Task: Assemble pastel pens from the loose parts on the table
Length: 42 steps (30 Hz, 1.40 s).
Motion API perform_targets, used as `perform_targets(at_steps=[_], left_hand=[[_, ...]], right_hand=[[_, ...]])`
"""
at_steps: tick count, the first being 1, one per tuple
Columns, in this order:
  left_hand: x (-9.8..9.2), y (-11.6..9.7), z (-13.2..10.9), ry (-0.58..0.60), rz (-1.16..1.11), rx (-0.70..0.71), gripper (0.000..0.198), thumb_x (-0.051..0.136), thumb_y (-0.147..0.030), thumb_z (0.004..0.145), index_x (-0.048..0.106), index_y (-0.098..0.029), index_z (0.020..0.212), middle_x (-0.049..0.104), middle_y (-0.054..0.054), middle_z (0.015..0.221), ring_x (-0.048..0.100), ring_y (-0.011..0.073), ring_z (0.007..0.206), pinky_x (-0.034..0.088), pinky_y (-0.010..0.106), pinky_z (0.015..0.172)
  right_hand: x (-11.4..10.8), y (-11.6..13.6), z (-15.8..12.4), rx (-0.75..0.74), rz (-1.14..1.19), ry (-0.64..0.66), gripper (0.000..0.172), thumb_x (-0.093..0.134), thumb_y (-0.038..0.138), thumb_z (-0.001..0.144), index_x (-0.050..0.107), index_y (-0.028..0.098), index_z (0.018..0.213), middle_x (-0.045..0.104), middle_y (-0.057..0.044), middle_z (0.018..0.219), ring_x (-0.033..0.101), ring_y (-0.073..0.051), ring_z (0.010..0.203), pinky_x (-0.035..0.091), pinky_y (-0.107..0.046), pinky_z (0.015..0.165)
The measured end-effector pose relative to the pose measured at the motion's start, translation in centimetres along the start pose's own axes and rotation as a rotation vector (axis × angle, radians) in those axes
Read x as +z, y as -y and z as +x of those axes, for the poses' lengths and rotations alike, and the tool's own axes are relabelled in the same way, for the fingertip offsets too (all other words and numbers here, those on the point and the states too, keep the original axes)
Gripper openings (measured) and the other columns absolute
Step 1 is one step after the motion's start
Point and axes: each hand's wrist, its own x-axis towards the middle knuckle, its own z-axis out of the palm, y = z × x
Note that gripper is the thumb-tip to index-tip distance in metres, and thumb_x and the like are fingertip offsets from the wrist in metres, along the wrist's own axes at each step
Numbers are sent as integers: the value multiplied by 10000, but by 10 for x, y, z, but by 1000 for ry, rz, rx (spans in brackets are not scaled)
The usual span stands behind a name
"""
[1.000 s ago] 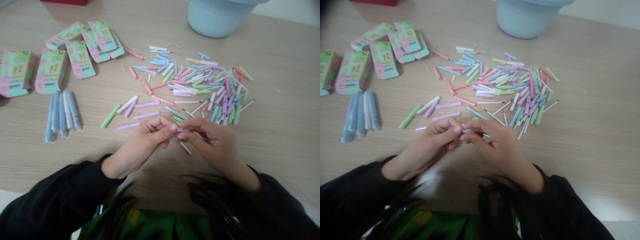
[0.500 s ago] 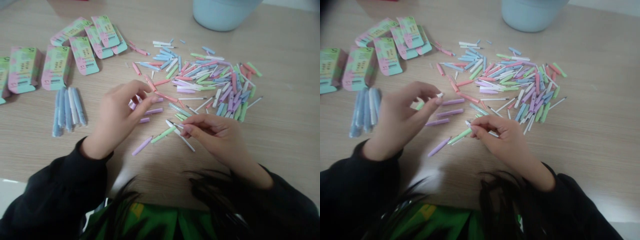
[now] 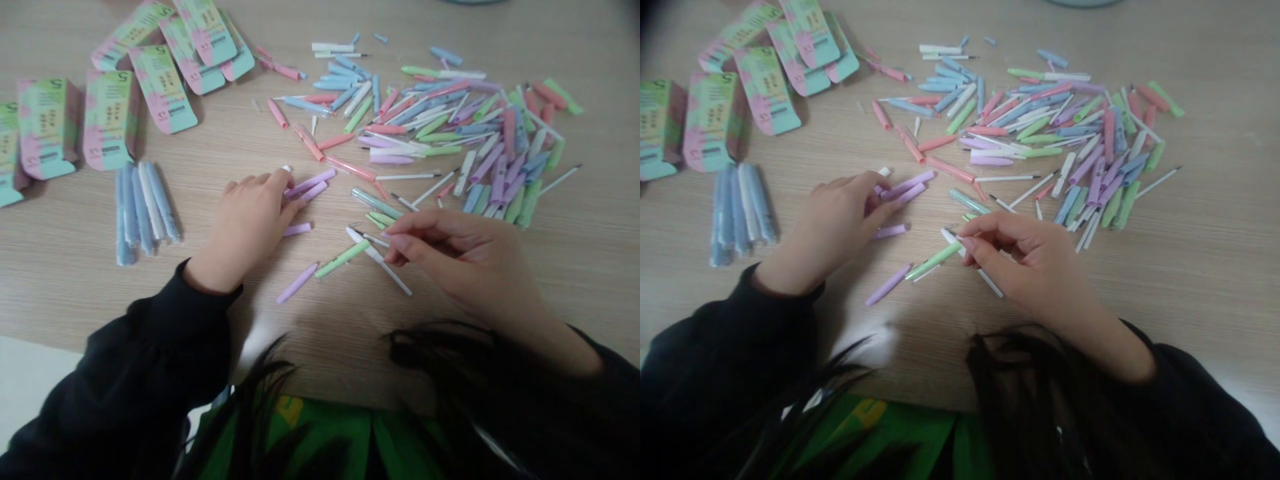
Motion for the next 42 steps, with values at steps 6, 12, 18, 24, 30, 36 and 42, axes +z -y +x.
perform_targets(at_steps=[6, 12, 18, 24, 30, 36, 42], left_hand=[[-7, -2, -2, 59, 72, 31, 206, 619, -403, 964, 673, -204, 984, 677, 98, 991, 597, 315, 963, 404, 433, 898], [-6, -3, -1, 49, 149, 92, 145, 566, -271, 982, 695, -207, 1000, 714, 138, 1084, 624, 348, 1015, 423, 455, 881], [-19, -17, -16, -125, -254, 282, 169, 547, -315, 1023, 672, -208, 1062, 731, 61, 966, 663, 251, 896, 452, 364, 834], [-21, -37, -27, 66, -673, 492, 88, 600, -190, 1013, 665, -164, 1065, 747, -2, 968, 689, 138, 895, 476, 231, 818], [-19, -38, -26, 126, -774, 435, 87, 623, -204, 1000, 694, -157, 1021, 721, 0, 918, 659, 127, 824, 483, 215, 755], [-16, -39, -24, 168, -815, 455, 103, 607, -194, 999, 703, -160, 982, 729, 28, 961, 674, 161, 893, 496, 253, 818], [-11, -45, -24, 218, -983, 421, 87, 614, -172, 994, 696, -148, 979, 720, 25, 957, 677, 145, 928, 501, 237, 868]], right_hand=[[-3, 7, 4, 95, 57, -40, 62, 753, 181, 826, 789, 232, 821, 768, 10, 678, 724, -144, 602, 565, -228, 525], [-8, 7, 2, 98, 116, -25, 75, 752, 193, 867, 800, 244, 897, 781, 5, 724, 738, -132, 642, 595, -211, 576], [-7, 6, 0, -37, 30, -117, 83, 704, 182, 924, 767, 235, 930, 754, 36, 743, 721, -95, 688, 570, -180, 643], [-5, 17, -9, -268, -126, -202, 100, 719, 185, 923, 781, 260, 948, 764, 26, 835, 710, -109, 721, 549, -204, 638], [-8, 20, -16, -305, -143, -306, 138, 701, 176, 944, 765, 277, 1014, 757, 35, 830, 695, -115, 748, 545, -227, 654], [-11, 24, -14, -398, -297, -194, 118, 689, 169, 946, 749, 269, 964, 767, 22, 859, 703, -135, 751, 558, -257, 706], [-14, 27, -8, -502, -344, -90, 191, 660, 182, 973, 729, 233, 1144, 761, -27, 971, 704, -158, 885, 557, -264, 786]])
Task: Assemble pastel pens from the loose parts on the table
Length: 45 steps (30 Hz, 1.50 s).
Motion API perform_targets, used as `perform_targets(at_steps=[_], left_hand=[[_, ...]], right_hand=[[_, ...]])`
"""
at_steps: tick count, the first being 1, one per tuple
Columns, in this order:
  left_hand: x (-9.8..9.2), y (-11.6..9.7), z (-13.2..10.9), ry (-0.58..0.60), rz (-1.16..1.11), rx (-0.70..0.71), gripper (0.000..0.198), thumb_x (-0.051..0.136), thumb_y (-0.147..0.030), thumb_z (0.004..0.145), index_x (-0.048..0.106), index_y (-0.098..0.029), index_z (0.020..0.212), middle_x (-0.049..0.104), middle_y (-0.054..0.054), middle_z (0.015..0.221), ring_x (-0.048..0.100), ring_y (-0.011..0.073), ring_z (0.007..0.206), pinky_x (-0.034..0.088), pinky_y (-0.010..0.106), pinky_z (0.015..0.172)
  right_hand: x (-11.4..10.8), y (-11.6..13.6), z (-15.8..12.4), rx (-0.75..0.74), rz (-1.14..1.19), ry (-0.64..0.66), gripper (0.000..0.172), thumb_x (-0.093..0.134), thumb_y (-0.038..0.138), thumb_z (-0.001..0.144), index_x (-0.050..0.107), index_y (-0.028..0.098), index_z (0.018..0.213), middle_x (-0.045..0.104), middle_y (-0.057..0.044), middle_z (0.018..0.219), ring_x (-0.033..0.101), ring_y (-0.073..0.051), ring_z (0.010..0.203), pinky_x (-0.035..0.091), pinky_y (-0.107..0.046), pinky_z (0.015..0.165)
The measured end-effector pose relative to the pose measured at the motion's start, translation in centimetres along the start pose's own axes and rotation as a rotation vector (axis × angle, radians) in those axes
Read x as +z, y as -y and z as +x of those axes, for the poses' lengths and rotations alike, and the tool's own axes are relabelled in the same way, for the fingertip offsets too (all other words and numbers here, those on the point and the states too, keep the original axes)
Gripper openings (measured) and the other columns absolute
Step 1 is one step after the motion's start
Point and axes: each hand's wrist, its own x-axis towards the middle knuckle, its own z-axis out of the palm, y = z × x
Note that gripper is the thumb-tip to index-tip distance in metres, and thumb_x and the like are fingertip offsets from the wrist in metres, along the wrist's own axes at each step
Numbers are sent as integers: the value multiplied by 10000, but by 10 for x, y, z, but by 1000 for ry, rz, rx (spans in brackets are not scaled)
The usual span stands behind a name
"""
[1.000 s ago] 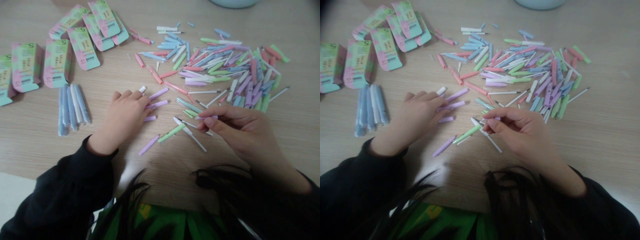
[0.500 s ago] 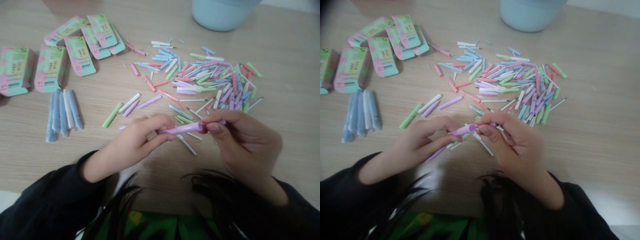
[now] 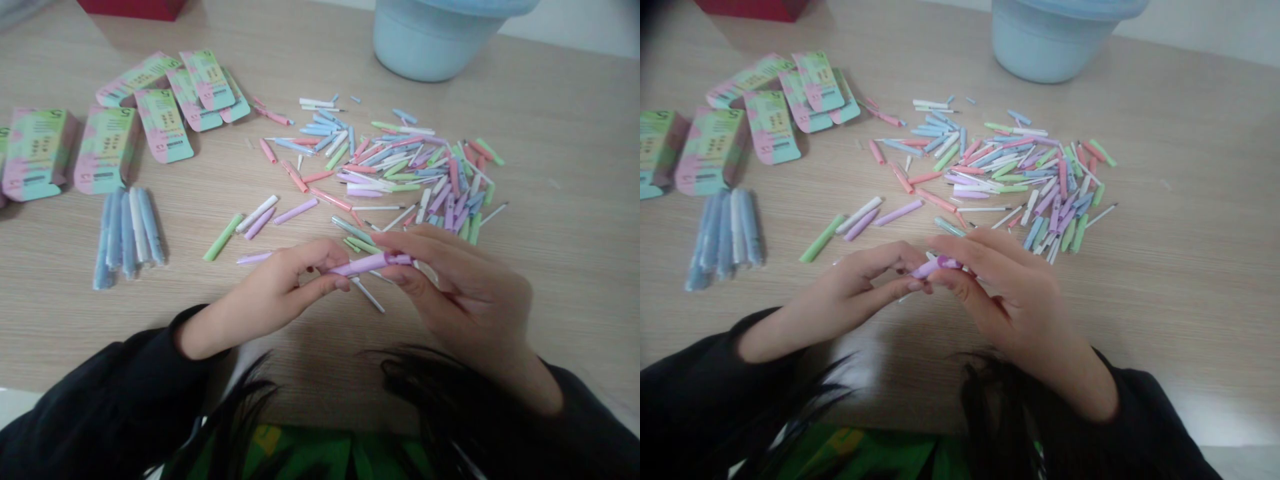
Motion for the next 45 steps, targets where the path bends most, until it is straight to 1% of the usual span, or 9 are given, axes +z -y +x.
perform_targets(at_steps=[6, 10, 13, 21, 26, 30, 33, 37, 45], left_hand=[[6, -3, 0, -35, -174, -11, 47, 641, -174, 980, 674, -157, 1010, 738, 17, 934, 690, 138, 889, 517, 231, 811], [-10, -21, -5, -171, -410, 68, 41, 637, -211, 1002, 666, -199, 1027, 788, 3, 938, 737, 136, 890, 547, 241, 836], [-30, -39, -6, -316, -393, 203, 71, 662, -269, 996, 703, -221, 1027, 794, 2, 949, 742, 153, 916, 555, 267, 884], [-51, -50, 2, -502, -288, 237, 147, 780, -346, 898, 788, -199, 913, 746, 21, 897, 672, 148, 825, 540, 253, 819], [-42, -53, -2, -386, -150, 59, 164, 721, -328, 934, 778, -176, 909, 725, 31, 849, 636, 157, 796, 515, 266, 779], [-38, -49, 1, -133, 70, 4, 191, 632, -285, 965, 760, -162, 896, 668, 7, 750, 594, 142, 691, 469, 246, 661], [-33, -42, 8, -9, 305, 27, 218, 563, -237, 984, 770, -169, 975, 704, 19, 806, 618, 151, 712, 465, 256, 692], [-25, -47, 14, 21, 546, -5, 217, 548, -215, 965, 750, -175, 1034, 752, 47, 898, 669, 189, 795, 462, 285, 732], [-32, -72, 13, -12, 544, -49, 148, 605, -211, 863, 669, -192, 731, 555, -39, 565, 484, 125, 523, 327, 253, 534]], right_hand=[[-4, 6, 6, 73, 140, 85, 477, 694, 260, 956, 567, 224, 1414, 678, 8, 911, 618, -140, 791, 532, -264, 776], [-6, 4, 0, 173, 122, -11, 278, 653, 237, 975, 649, 285, 1249, 667, 17, 905, 626, -134, 819, 507, -252, 775], [-3, -2, -6, 246, 76, 15, 136, 616, 232, 988, 684, 285, 1093, 675, 24, 865, 627, -124, 763, 495, -237, 711], [5, -7, -11, 203, 81, 122, 145, 558, 212, 969, 699, 238, 953, 680, -3, 805, 641, -169, 763, 509, -275, 683], [10, -12, -16, 284, 256, 50, 141, 580, 264, 987, 704, 240, 1049, 689, -28, 911, 641, -179, 822, 528, -304, 737], [17, -24, -15, 454, 768, 9, 339, 564, 410, 1019, 617, 299, 1335, 662, -45, 1101, 661, -160, 836, 563, -334, 756], [25, -33, -13, 548, 1134, 91, 388, 664, 452, 958, 653, 289, 1310, 690, -49, 1057, 699, -179, 877, 576, -355, 785], [36, -37, -10, 647, 1319, 148, 302, 820, 372, 820, 758, 226, 1078, 734, -37, 901, 689, -156, 785, 562, -329, 762], [39, -31, -12, 730, 1399, 193, 150, 748, 284, 877, 775, 169, 969, 715, -31, 822, 642, -108, 684, 535, -267, 668]])
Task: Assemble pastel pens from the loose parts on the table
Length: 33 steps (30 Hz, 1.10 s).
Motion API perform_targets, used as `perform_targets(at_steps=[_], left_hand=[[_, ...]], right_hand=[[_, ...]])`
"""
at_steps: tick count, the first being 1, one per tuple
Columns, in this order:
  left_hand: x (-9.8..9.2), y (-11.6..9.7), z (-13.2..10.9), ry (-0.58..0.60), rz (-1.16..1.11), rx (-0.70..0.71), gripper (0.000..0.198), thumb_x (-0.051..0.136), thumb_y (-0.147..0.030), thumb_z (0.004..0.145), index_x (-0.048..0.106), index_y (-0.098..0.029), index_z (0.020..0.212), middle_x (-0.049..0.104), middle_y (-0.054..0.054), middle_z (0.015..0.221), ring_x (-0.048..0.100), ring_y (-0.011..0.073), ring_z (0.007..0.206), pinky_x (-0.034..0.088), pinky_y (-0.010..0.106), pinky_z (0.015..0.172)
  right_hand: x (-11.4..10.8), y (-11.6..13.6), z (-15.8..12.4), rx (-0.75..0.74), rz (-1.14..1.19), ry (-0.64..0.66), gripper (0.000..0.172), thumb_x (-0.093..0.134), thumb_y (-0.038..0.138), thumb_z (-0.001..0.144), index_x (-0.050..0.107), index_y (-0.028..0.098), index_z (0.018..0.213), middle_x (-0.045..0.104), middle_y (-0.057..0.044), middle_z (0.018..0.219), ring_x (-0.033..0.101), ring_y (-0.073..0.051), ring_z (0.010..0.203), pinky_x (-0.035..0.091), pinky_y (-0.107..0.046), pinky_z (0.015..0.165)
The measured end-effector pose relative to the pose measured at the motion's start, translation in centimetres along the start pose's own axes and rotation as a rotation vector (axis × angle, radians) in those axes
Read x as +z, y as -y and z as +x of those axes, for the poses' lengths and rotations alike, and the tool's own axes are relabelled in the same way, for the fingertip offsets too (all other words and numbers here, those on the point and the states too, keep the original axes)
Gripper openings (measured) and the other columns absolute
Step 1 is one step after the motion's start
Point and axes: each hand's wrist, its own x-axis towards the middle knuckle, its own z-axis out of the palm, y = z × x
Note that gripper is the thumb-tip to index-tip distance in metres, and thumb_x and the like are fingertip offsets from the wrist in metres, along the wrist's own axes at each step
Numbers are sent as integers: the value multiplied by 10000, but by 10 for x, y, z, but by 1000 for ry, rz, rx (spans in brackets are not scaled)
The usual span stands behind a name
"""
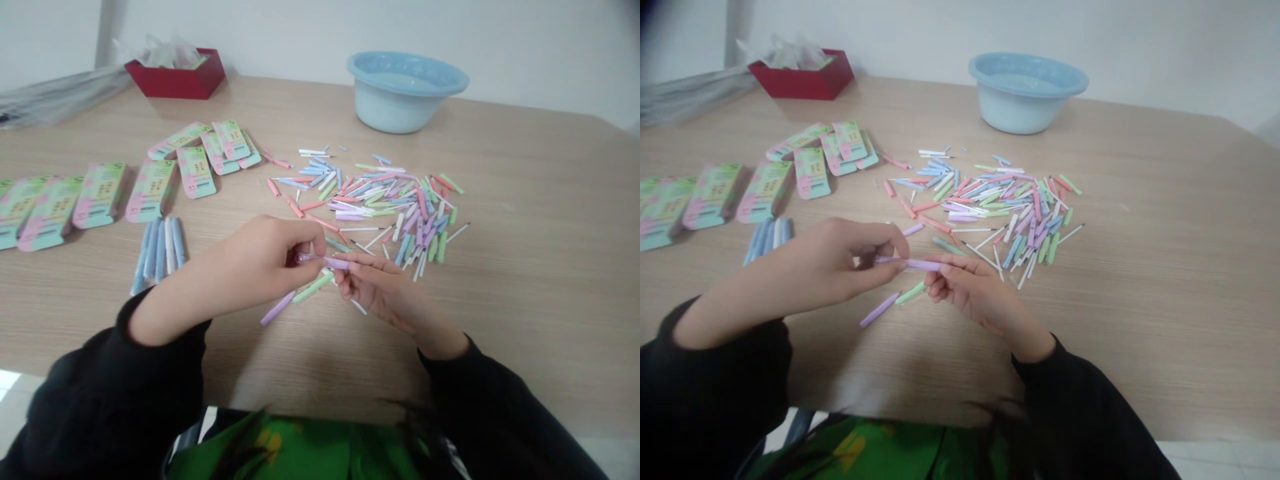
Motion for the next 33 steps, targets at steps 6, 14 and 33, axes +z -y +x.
perform_targets(at_steps=[6, 14, 33], left_hand=[[0, 8, -10, -32, -94, -31, 173, 588, -235, 916, 705, -211, 791, 567, -40, 556, 467, 127, 497, 320, 264, 511], [-10, 39, -17, -27, -287, -140, 360, 549, -360, 982, 599, -209, 658, 543, -12, 610, 503, 160, 605, 391, 262, 603], [63, 31, -2, 16, -679, -149, 307, 554, -320, 991, 728, -179, 780, 722, -6, 735, 645, 150, 719, 494, 261, 718]], right_hand=[[1, 4, -1, 48, 11, -20, 165, 830, 301, 815, 793, 169, 908, 705, 1, 743, 609, -81, 609, 517, -215, 594], [-9, 8, 0, 39, -77, -140, 151, 826, 284, 800, 808, 194, 920, 672, 13, 717, 588, -81, 597, 508, -220, 579], [20, 3, -2, -300, -838, -57, 209, 463, 187, 1019, 644, 191, 1124, 541, 58, 706, 565, -85, 566, 489, -252, 595]])
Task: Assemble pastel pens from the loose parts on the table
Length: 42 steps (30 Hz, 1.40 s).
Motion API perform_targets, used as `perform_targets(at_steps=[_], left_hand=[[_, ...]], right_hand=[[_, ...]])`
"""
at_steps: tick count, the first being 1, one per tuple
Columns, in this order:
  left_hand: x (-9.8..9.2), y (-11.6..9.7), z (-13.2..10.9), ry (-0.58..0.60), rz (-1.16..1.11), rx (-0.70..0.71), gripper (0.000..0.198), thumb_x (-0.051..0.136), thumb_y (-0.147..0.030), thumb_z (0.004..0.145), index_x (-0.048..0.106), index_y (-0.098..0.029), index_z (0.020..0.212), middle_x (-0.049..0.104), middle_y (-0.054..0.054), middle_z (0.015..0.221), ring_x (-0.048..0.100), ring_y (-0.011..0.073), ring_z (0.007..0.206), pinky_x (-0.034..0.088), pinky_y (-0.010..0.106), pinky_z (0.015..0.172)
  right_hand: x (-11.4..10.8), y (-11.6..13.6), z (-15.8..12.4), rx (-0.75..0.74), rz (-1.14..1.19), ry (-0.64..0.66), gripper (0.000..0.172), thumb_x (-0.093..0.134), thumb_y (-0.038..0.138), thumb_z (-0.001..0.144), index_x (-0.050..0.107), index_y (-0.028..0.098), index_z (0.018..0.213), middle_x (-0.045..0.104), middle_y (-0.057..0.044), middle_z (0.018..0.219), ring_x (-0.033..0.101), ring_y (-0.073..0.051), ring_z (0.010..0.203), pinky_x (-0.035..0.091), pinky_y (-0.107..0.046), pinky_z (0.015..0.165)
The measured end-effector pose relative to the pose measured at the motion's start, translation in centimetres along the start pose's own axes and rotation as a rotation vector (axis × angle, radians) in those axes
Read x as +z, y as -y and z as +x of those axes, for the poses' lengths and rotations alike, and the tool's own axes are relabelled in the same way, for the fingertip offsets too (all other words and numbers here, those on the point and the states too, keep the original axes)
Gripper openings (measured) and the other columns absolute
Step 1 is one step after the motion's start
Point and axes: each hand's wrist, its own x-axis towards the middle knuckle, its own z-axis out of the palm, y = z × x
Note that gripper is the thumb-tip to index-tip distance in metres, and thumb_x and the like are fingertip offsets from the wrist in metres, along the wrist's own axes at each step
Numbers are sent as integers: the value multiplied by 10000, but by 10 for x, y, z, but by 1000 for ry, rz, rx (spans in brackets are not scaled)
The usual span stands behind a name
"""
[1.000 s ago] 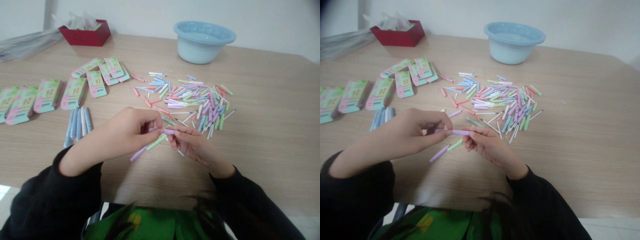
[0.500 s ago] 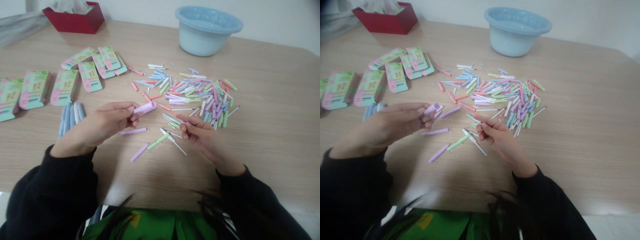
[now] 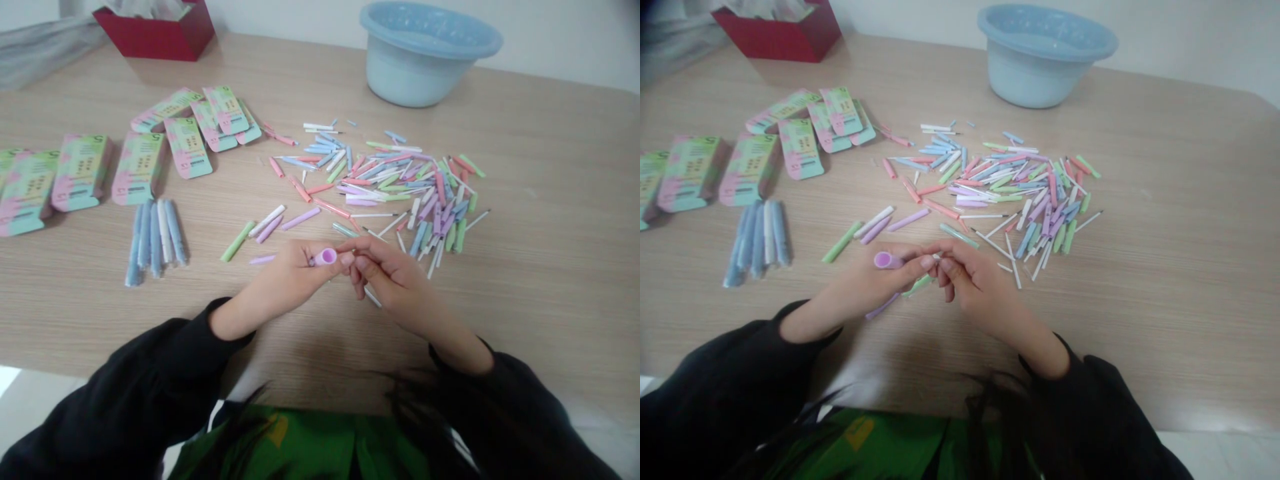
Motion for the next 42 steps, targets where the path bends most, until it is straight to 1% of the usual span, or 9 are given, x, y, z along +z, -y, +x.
perform_targets(at_steps=[4, 7, 10, 15, 20, 27, 31, 38, 42], left_hand=[[-1, 3, -1, 2, -85, -25, 300, 578, -317, 978, 708, -169, 751, 724, 12, 756, 648, 158, 746, 489, 274, 726], [-2, 9, -2, -107, -192, -102, 321, 643, -389, 940, 676, -173, 703, 507, -40, 545, 437, 113, 524, 332, 261, 515], [-3, 16, -1, -185, -387, -155, 308, 675, -411, 916, 701, -163, 737, 347, -66, 500, 288, 94, 472, 222, 266, 466], [4, 21, 1, -128, -633, -191, 284, 707, -382, 918, 699, -150, 753, 252, -82, 549, 196, 89, 497, 209, 249, 466], [12, 21, -2, -51, -710, -252, 362, 681, -370, 942, 590, -164, 660, 261, -78, 551, 194, 91, 508, 210, 247, 478], [16, 25, 0, -82, -626, -250, 332, 669, -406, 938, 645, -160, 717, 294, -75, 557, 218, 96, 519, 208, 257, 494], [19, 28, 1, -154, -463, -258, 319, 657, -438, 927, 714, -145, 813, 357, -65, 565, 298, 102, 537, 253, 252, 509], [12, 20, -4, -194, -216, -273, 374, 584, -487, 952, 742, -157, 874, 355, -72, 502, 329, 105, 488, 257, 243, 474], [9, 18, -4, -171, -175, -275, 371, 582, -470, 952, 741, -151, 848, 390, -61, 497, 345, 101, 484, 255, 246, 471]], right_hand=[[-1, 0, -3, -37, -60, 44, 217, 448, 186, 1038, 619, 185, 1172, 575, 44, 767, 574, -86, 591, 491, -249, 597], [-10, -2, -4, -42, -190, 17, 206, 485, 206, 1041, 639, 190, 1177, 660, 26, 799, 611, -108, 659, 497, -274, 662], [-19, -2, -4, -22, -179, -145, 150, 507, 230, 1047, 652, 206, 1074, 705, 29, 765, 636, -119, 672, 490, -287, 694], [-20, 1, -3, 15, 179, -242, 135, 483, 304, 1078, 537, 239, 973, 753, 24, 821, 678, -134, 770, 480, -290, 730], [-12, -1, -3, -44, 151, -236, 173, 601, 347, 1025, 663, 246, 899, 718, 5, 950, 636, -148, 896, 469, -299, 843], [-10, -22, 3, 86, 40, -346, 253, 581, 416, 1008, 743, 233, 939, 647, -1, 759, 583, -159, 681, 457, -305, 641], [-7, -40, 10, -5, -331, -383, 243, 483, 282, 1023, 666, 201, 886, 642, -29, 806, 611, -188, 790, 477, -334, 746], [2, -52, 14, -124, -406, -294, 190, 469, 175, 985, 604, 219, 859, 634, -42, 871, 603, -206, 871, 479, -361, 827], [-17, -38, 10, -196, -502, -294, 182, 470, 171, 981, 627, 221, 902, 646, -53, 904, 624, -217, 905, 488, -377, 843]])
